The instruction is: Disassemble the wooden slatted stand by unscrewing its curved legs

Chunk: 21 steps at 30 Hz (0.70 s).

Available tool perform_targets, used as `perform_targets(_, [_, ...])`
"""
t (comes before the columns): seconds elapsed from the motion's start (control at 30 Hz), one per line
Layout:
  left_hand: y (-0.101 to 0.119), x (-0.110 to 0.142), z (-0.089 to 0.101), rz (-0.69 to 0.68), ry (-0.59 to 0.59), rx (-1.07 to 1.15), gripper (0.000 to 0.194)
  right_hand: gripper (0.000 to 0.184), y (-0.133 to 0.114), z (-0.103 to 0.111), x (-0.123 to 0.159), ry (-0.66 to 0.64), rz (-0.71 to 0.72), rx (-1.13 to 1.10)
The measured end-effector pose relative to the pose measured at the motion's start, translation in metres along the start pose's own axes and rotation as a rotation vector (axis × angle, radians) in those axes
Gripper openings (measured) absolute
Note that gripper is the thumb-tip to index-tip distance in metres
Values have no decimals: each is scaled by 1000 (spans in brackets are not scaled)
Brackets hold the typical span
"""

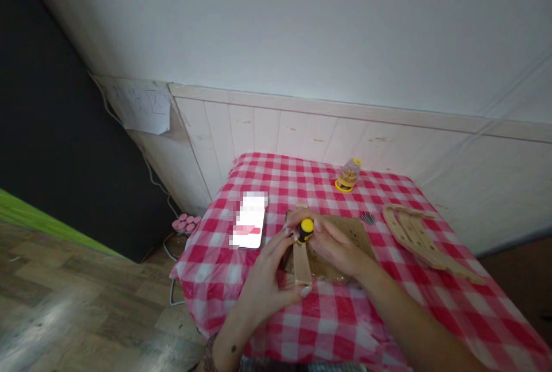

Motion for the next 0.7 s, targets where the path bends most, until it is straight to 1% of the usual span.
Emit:
perform_targets(0.1, [1,-1,0,2,-16,11,76,34,-11,-3,-5,16,58,42])
perform_targets(0.17, [2,-1,0,-3,-22,20,77,25,-16,-7,-8,36,81,-8])
perform_targets(0.23, [2,-2,0,0,-17,26,77,20,-19,-10,-9,68,89,-86])
perform_targets(0.3, [2,-3,0,2,-10,28,77,23,-18,-12,-8,115,73,-140])
perform_targets(0.4, [5,-4,1,-11,-16,41,78,26,-13,-9,-4,173,34,-117])
perform_targets(0.5, [7,-5,3,-3,-35,48,74,27,-5,-6,0,149,26,-67])
perform_targets(0.57, [8,-5,4,1,-37,51,73,39,1,-5,2,118,18,-86])
perform_targets(0.63, [8,-5,4,-2,-31,54,74,52,7,-4,4,111,-4,-153])
perform_targets(0.7, [8,-5,3,-3,-34,53,75,55,11,-2,5,108,-31,-201])
Point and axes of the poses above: each hand's wrist, its own x-axis away from the middle knuckle, its own z-axis out of the back of the hand, y = z × x, the point moved 5 cm from there along -x, towards the middle knuckle, and after that the axes turned 12 degrees about -x, right-handed, at the moved point
